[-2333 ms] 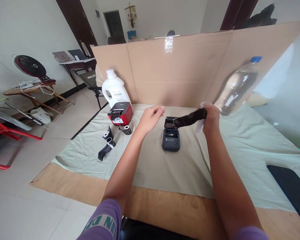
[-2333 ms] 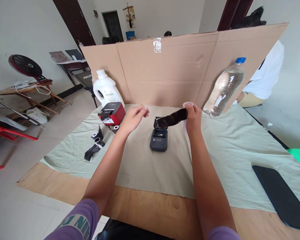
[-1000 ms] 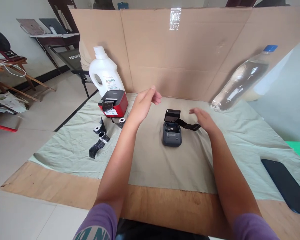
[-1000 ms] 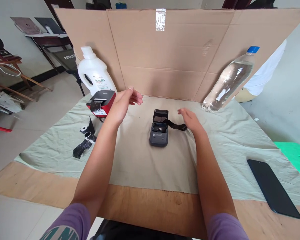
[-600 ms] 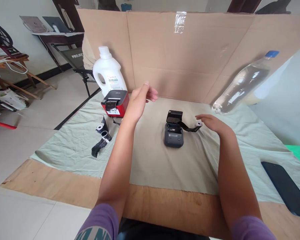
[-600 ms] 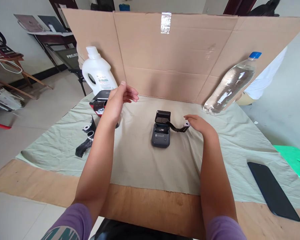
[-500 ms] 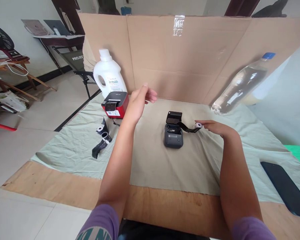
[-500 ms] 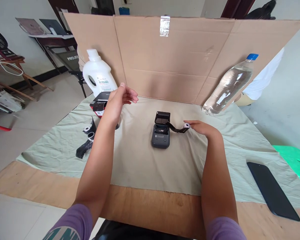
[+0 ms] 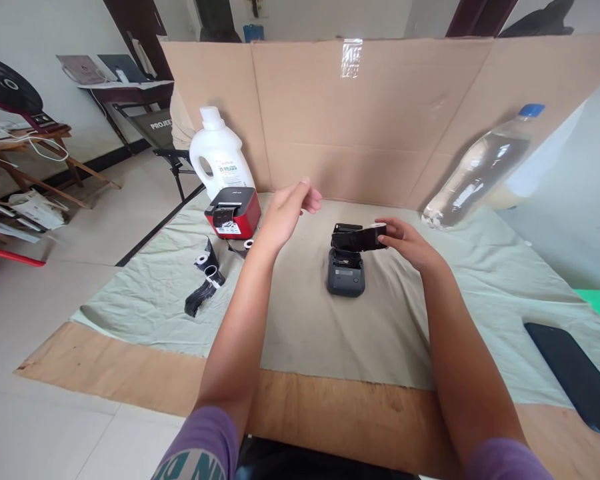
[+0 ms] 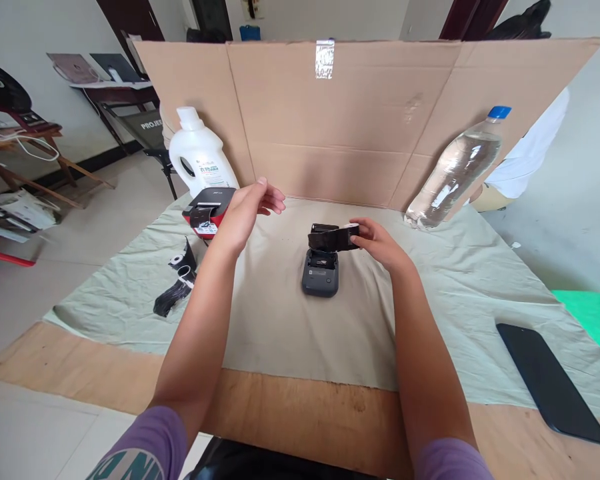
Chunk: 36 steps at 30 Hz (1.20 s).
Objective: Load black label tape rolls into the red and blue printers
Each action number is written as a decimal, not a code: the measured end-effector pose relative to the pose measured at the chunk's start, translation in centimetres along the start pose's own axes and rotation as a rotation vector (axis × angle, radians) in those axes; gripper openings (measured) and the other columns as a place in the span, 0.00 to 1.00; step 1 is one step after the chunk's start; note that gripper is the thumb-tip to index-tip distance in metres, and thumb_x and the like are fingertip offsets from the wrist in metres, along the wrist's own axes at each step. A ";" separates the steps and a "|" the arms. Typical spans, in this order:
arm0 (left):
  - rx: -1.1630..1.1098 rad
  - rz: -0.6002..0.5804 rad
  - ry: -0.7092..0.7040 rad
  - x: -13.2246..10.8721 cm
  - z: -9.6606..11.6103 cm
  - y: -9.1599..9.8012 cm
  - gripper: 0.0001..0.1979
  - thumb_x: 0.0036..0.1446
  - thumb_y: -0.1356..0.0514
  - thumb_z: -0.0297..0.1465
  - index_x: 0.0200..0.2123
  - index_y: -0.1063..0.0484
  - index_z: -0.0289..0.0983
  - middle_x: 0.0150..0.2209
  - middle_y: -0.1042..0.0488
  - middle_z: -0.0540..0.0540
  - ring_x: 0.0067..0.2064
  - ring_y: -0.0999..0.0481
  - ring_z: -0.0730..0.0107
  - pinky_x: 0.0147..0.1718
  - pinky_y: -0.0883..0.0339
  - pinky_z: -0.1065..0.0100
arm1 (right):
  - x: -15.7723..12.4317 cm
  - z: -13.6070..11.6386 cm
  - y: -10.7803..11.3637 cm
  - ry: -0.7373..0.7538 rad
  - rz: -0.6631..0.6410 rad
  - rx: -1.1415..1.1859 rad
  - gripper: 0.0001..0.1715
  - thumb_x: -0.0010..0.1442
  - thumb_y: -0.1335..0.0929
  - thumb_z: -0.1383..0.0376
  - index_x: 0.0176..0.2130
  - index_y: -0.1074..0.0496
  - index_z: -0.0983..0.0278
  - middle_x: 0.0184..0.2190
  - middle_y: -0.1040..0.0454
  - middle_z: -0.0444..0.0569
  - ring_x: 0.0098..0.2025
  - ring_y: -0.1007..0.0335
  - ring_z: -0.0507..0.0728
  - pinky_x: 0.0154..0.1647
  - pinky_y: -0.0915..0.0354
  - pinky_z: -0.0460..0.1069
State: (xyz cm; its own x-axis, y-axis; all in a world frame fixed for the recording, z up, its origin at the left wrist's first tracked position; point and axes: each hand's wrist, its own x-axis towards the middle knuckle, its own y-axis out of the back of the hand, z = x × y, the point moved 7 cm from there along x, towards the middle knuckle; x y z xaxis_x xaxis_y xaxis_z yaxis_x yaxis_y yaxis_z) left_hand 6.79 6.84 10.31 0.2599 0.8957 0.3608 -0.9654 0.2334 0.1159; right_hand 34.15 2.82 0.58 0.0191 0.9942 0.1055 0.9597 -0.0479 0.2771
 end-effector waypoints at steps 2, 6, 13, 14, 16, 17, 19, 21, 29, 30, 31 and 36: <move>0.036 -0.042 -0.004 0.0 -0.1 -0.5 0.26 0.64 0.48 0.52 0.32 0.27 0.36 0.33 0.22 0.44 0.36 0.23 0.67 0.40 0.32 0.67 | -0.4 -2.6 -2.4 0.038 -0.134 0.065 0.25 0.54 0.26 0.57 0.51 0.29 0.60 0.43 0.23 0.50 0.44 0.28 0.59 0.47 0.33 0.57; 0.157 -0.312 0.037 -0.3 -1.2 -2.4 0.21 0.63 0.46 0.49 0.38 0.27 0.36 0.39 0.21 0.45 0.42 0.23 0.67 0.44 0.34 0.68 | -1.3 -5.6 -6.3 0.089 -0.412 0.093 0.22 0.57 0.28 0.56 0.51 0.27 0.59 0.48 0.23 0.52 0.49 0.28 0.62 0.51 0.33 0.57; 0.268 -0.709 0.477 -6.9 -8.7 -7.2 0.24 0.57 0.42 0.52 0.38 0.30 0.35 0.35 0.20 0.44 0.33 0.22 0.66 0.32 0.33 0.68 | 0.6 -2.3 -6.7 0.140 -0.262 -0.517 0.20 0.59 0.34 0.67 0.51 0.25 0.63 0.49 0.26 0.55 0.50 0.29 0.63 0.54 0.34 0.58; 0.305 -0.654 0.470 -7.8 -9.6 -7.5 0.22 0.56 0.41 0.51 0.37 0.30 0.37 0.34 0.20 0.45 0.31 0.23 0.68 0.30 0.35 0.69 | 0.8 -1.7 -7.0 0.148 -0.265 -0.575 0.21 0.59 0.35 0.69 0.52 0.25 0.64 0.49 0.26 0.55 0.50 0.29 0.62 0.54 0.34 0.58; 0.373 -0.589 0.441 -10.0 -10.9 -8.4 0.18 0.57 0.41 0.48 0.36 0.32 0.38 0.28 0.22 0.49 0.29 0.25 0.69 0.27 0.39 0.70 | 1.1 -0.9 -7.8 0.160 -0.298 -0.662 0.23 0.60 0.37 0.71 0.53 0.26 0.64 0.51 0.27 0.56 0.50 0.29 0.61 0.54 0.34 0.56; 0.424 -0.533 0.408 -10.8 -11.4 -8.6 0.16 0.57 0.41 0.46 0.36 0.33 0.39 0.26 0.23 0.51 0.28 0.26 0.69 0.27 0.40 0.70 | 1.1 -0.6 -8.1 0.163 -0.309 -0.696 0.23 0.60 0.37 0.72 0.54 0.26 0.65 0.51 0.28 0.56 0.50 0.29 0.61 0.55 0.35 0.56; 0.555 -0.404 0.345 -12.1 -11.9 -8.6 0.14 0.58 0.41 0.44 0.37 0.33 0.40 0.25 0.25 0.52 0.29 0.26 0.67 0.27 0.41 0.69 | 1.1 -0.4 -8.4 0.170 -0.311 -0.745 0.24 0.60 0.38 0.73 0.54 0.27 0.65 0.51 0.29 0.56 0.51 0.29 0.61 0.56 0.35 0.55; 0.676 -0.309 0.294 -12.8 -12.2 -8.4 0.15 0.59 0.42 0.44 0.42 0.33 0.40 0.25 0.25 0.52 0.29 0.25 0.65 0.28 0.41 0.68 | 1.1 -0.4 -8.5 0.172 -0.297 -0.781 0.24 0.60 0.38 0.74 0.54 0.26 0.65 0.51 0.29 0.57 0.52 0.30 0.62 0.57 0.36 0.55; 0.873 -0.422 0.124 -13.7 -12.0 -9.5 0.39 0.56 0.40 0.51 0.67 0.46 0.45 0.27 0.23 0.50 0.32 0.21 0.58 0.32 0.35 0.65 | 1.2 0.2 -9.0 0.146 -0.197 -0.940 0.23 0.57 0.37 0.77 0.51 0.27 0.67 0.49 0.26 0.57 0.54 0.35 0.65 0.58 0.38 0.57; 0.891 -0.438 0.102 -13.7 -11.9 -9.6 0.38 0.58 0.40 0.49 0.68 0.47 0.48 0.27 0.23 0.50 0.31 0.21 0.58 0.32 0.35 0.65 | 1.3 0.2 -8.9 0.151 -0.167 -0.928 0.22 0.57 0.36 0.77 0.50 0.28 0.66 0.48 0.26 0.57 0.53 0.34 0.64 0.56 0.38 0.56; 0.901 -0.445 0.083 -13.7 -11.9 -9.7 0.37 0.59 0.41 0.48 0.68 0.47 0.50 0.28 0.22 0.50 0.31 0.21 0.59 0.32 0.35 0.66 | 1.3 0.2 -8.6 0.150 -0.136 -0.911 0.20 0.57 0.35 0.76 0.49 0.29 0.66 0.47 0.26 0.56 0.52 0.33 0.63 0.55 0.37 0.55; 0.911 -0.414 0.056 -13.6 -12.2 -9.7 0.28 0.65 0.47 0.45 0.67 0.45 0.55 0.29 0.22 0.51 0.31 0.21 0.62 0.32 0.33 0.67 | 1.4 -0.2 -7.4 0.135 -0.052 -0.834 0.11 0.57 0.33 0.74 0.42 0.29 0.64 0.43 0.26 0.52 0.44 0.29 0.58 0.48 0.35 0.52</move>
State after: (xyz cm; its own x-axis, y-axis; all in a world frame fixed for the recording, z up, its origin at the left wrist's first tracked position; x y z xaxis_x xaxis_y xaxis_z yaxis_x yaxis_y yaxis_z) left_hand 12.33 -3.02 -7.02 0.5483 0.8314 0.0902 -0.4097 0.1731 0.8957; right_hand 26.99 4.60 -1.17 -0.1039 0.9797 0.1713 0.4364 -0.1099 0.8930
